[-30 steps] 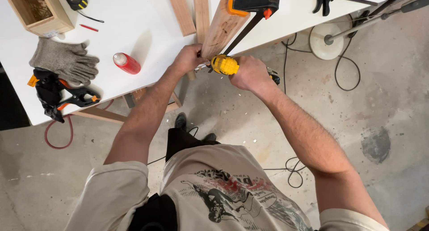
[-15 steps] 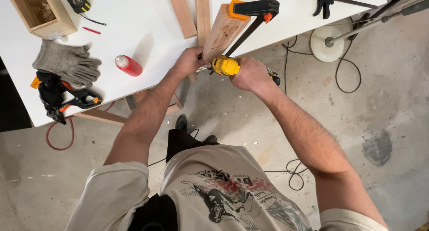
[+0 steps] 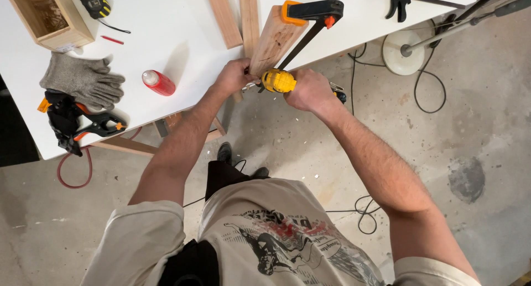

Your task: Assembling wooden components by applying glue, clamping them together, and securing with screws using a power drill.

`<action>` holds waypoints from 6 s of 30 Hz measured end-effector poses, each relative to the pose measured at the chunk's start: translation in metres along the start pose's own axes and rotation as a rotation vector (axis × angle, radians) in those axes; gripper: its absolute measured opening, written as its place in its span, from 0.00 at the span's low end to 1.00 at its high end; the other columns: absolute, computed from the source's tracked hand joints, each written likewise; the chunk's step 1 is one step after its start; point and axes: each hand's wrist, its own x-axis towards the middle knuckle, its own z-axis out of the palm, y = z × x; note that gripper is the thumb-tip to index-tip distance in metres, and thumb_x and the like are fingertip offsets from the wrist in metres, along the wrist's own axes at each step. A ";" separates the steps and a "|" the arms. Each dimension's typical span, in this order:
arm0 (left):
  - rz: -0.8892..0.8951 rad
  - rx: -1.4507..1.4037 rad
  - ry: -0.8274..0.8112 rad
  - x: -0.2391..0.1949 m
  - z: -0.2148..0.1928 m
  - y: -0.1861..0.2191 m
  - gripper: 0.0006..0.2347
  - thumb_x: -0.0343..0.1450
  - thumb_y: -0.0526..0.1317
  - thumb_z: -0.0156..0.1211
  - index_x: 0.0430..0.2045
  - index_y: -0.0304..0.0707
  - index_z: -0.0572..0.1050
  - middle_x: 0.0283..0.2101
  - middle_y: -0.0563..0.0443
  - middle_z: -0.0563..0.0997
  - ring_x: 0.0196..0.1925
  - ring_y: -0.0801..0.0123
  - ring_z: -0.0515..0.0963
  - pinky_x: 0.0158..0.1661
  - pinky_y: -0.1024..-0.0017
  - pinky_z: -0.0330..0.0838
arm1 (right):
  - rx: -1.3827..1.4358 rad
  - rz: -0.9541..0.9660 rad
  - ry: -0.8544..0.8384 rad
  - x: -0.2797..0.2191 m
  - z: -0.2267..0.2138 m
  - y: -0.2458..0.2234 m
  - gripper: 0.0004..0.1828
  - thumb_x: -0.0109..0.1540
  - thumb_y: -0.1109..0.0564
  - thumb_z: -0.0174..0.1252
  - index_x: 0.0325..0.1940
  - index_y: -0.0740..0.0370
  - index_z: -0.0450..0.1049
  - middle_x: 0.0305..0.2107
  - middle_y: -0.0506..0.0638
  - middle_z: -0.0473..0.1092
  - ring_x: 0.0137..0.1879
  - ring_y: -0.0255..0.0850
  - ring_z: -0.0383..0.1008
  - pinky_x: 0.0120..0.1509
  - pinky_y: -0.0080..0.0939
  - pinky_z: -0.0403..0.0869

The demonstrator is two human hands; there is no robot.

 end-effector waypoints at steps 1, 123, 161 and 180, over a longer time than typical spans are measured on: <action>-0.022 -0.006 -0.004 0.000 -0.001 0.004 0.14 0.67 0.38 0.74 0.44 0.35 0.79 0.41 0.35 0.83 0.47 0.39 0.82 0.46 0.50 0.79 | -0.002 0.007 -0.008 0.002 0.000 0.002 0.10 0.56 0.58 0.63 0.41 0.59 0.76 0.24 0.54 0.75 0.32 0.52 0.81 0.36 0.45 0.78; 0.342 -0.023 -0.072 -0.001 -0.122 0.173 0.12 0.69 0.39 0.72 0.40 0.35 0.77 0.42 0.47 0.86 0.43 0.68 0.87 0.42 0.74 0.83 | 1.406 0.682 1.048 0.195 0.334 -0.069 0.24 0.61 0.64 0.55 0.62 0.68 0.75 0.46 0.50 0.66 0.52 0.43 0.73 0.59 0.39 0.74; -0.286 0.200 0.943 -0.403 -0.274 -0.305 0.22 0.60 0.25 0.69 0.46 0.53 0.82 0.54 0.48 0.67 0.60 0.52 0.73 0.60 0.60 0.71 | 1.004 -0.473 -0.018 0.010 0.328 -0.181 0.20 0.68 0.63 0.49 0.63 0.56 0.76 0.51 0.58 0.75 0.50 0.51 0.81 0.54 0.53 0.78; -0.271 0.161 0.879 -0.410 -0.281 -0.189 0.25 0.81 0.42 0.55 0.67 0.18 0.60 0.70 0.18 0.54 0.74 0.34 0.51 0.68 0.43 0.51 | 0.959 0.263 0.060 -0.038 0.287 -0.111 0.09 0.63 0.55 0.64 0.42 0.60 0.85 0.32 0.48 0.82 0.32 0.33 0.81 0.42 0.31 0.80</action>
